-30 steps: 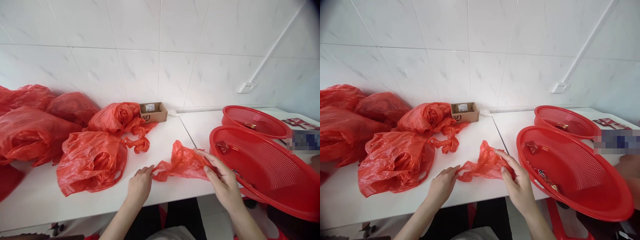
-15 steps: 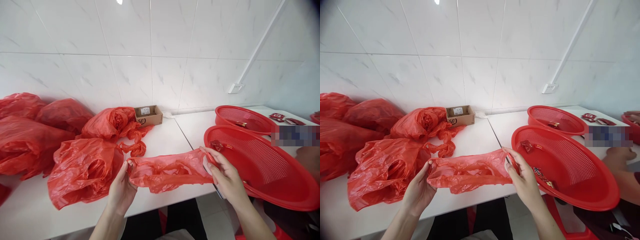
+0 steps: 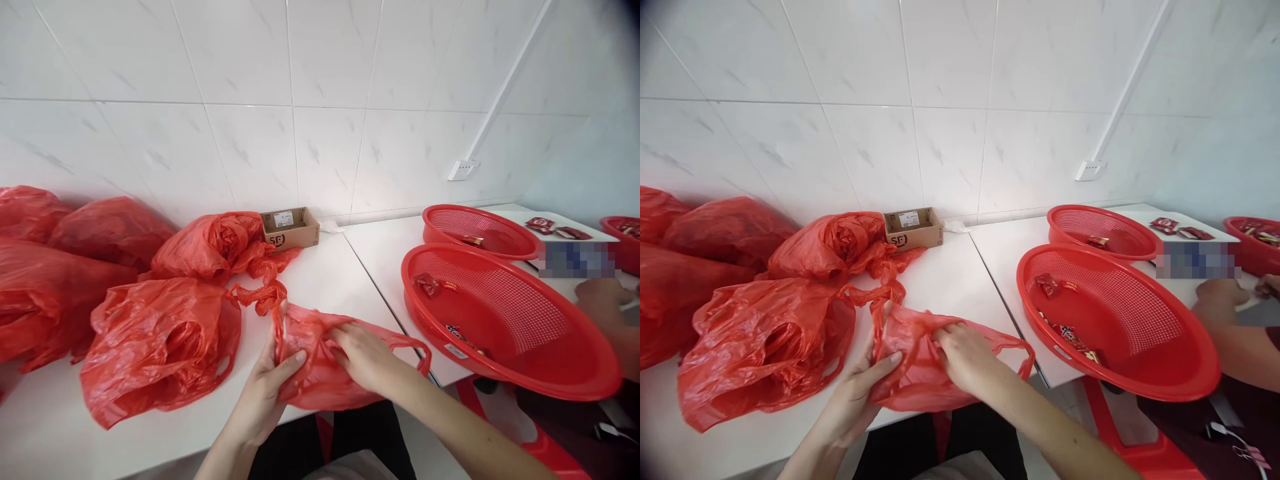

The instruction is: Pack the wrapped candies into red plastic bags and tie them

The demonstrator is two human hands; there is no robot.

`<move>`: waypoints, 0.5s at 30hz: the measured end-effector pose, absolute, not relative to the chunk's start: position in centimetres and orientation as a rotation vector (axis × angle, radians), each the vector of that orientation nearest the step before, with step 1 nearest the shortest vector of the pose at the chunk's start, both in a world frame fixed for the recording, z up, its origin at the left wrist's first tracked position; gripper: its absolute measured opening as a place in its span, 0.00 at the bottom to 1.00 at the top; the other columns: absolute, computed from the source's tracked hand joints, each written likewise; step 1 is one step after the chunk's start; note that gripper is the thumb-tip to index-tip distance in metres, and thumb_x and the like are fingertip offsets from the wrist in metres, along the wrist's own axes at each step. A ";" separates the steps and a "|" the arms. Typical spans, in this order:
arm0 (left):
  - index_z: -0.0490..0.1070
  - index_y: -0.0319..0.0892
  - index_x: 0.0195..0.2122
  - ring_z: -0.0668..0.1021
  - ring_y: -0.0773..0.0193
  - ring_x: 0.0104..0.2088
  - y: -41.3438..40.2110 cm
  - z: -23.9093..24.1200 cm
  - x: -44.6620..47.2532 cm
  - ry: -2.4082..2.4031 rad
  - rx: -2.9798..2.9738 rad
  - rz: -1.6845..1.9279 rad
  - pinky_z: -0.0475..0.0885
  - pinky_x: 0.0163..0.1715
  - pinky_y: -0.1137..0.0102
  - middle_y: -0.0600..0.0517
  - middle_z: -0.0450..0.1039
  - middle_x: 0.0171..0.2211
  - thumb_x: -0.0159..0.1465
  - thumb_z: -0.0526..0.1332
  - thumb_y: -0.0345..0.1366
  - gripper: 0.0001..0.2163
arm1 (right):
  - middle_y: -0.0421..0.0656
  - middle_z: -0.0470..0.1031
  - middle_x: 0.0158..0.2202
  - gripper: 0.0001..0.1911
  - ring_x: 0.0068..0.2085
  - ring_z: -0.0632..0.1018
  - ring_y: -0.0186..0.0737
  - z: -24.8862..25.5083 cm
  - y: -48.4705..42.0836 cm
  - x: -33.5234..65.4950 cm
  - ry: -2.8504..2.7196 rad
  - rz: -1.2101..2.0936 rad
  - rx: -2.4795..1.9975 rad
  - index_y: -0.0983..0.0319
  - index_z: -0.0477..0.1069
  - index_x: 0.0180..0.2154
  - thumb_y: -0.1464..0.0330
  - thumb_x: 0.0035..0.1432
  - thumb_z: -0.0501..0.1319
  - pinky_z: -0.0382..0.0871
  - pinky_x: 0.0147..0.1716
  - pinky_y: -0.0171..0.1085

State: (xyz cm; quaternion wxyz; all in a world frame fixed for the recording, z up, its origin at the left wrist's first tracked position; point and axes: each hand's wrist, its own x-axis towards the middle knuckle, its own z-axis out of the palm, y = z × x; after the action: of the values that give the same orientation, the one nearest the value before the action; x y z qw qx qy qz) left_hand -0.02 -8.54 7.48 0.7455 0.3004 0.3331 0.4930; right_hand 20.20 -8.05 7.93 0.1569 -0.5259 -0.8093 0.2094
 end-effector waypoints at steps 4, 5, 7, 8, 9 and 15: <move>0.47 0.62 0.67 0.80 0.70 0.37 -7.7 8.1 -3.6 0.736 0.630 1.187 0.75 0.41 0.78 0.54 0.78 0.46 0.59 0.65 0.26 0.41 | 0.44 0.48 0.70 0.42 0.60 0.68 0.56 7.0 -6.3 23.6 -2.523 0.958 -1.726 0.49 0.55 0.66 0.73 0.50 0.62 0.67 0.51 0.46; 0.48 0.61 0.67 0.81 0.70 0.38 -7.5 8.1 -4.1 0.749 0.638 1.203 0.75 0.41 0.77 0.53 0.77 0.47 0.58 0.65 0.25 0.41 | 0.42 0.46 0.70 0.45 0.58 0.70 0.55 7.3 -6.1 24.4 -2.526 1.035 -1.748 0.45 0.51 0.66 0.72 0.50 0.62 0.68 0.51 0.46; 0.50 0.60 0.67 0.81 0.68 0.40 -7.3 8.0 -4.2 0.803 0.652 1.199 0.76 0.41 0.76 0.53 0.76 0.49 0.58 0.65 0.25 0.40 | 0.40 0.50 0.69 0.44 0.57 0.72 0.55 8.3 -5.9 25.6 -2.518 1.081 -1.760 0.43 0.50 0.67 0.70 0.51 0.62 0.69 0.50 0.47; 0.51 0.59 0.67 0.81 0.67 0.41 -7.2 7.9 -3.9 0.841 0.655 1.188 0.76 0.42 0.76 0.53 0.76 0.50 0.58 0.66 0.26 0.39 | 0.41 0.54 0.68 0.43 0.57 0.72 0.56 8.7 -5.8 25.9 -2.508 1.073 -1.751 0.44 0.50 0.67 0.67 0.52 0.62 0.68 0.51 0.48; 0.53 0.58 0.66 0.81 0.65 0.42 -7.2 7.9 -3.6 0.881 0.653 1.168 0.77 0.42 0.75 0.52 0.76 0.51 0.58 0.66 0.27 0.38 | 0.42 0.57 0.67 0.41 0.58 0.70 0.56 9.0 -5.7 26.1 -2.493 1.061 -1.733 0.46 0.52 0.66 0.64 0.53 0.62 0.67 0.52 0.48; 0.61 0.57 0.63 0.78 0.57 0.51 -7.3 8.0 -2.2 1.028 0.647 1.119 0.78 0.42 0.72 0.53 0.71 0.57 0.55 0.69 0.31 0.35 | 0.45 0.69 0.59 0.33 0.57 0.71 0.54 10.1 -6.7 25.1 -2.522 1.038 -1.597 0.52 0.64 0.62 0.64 0.54 0.63 0.65 0.54 0.47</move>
State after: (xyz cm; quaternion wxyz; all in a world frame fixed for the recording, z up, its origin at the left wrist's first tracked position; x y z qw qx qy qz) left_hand -2.16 -7.26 7.99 0.6778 0.2881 0.4576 0.4981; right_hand 25.05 -6.73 10.06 -0.0092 -0.5053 -0.7979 0.3285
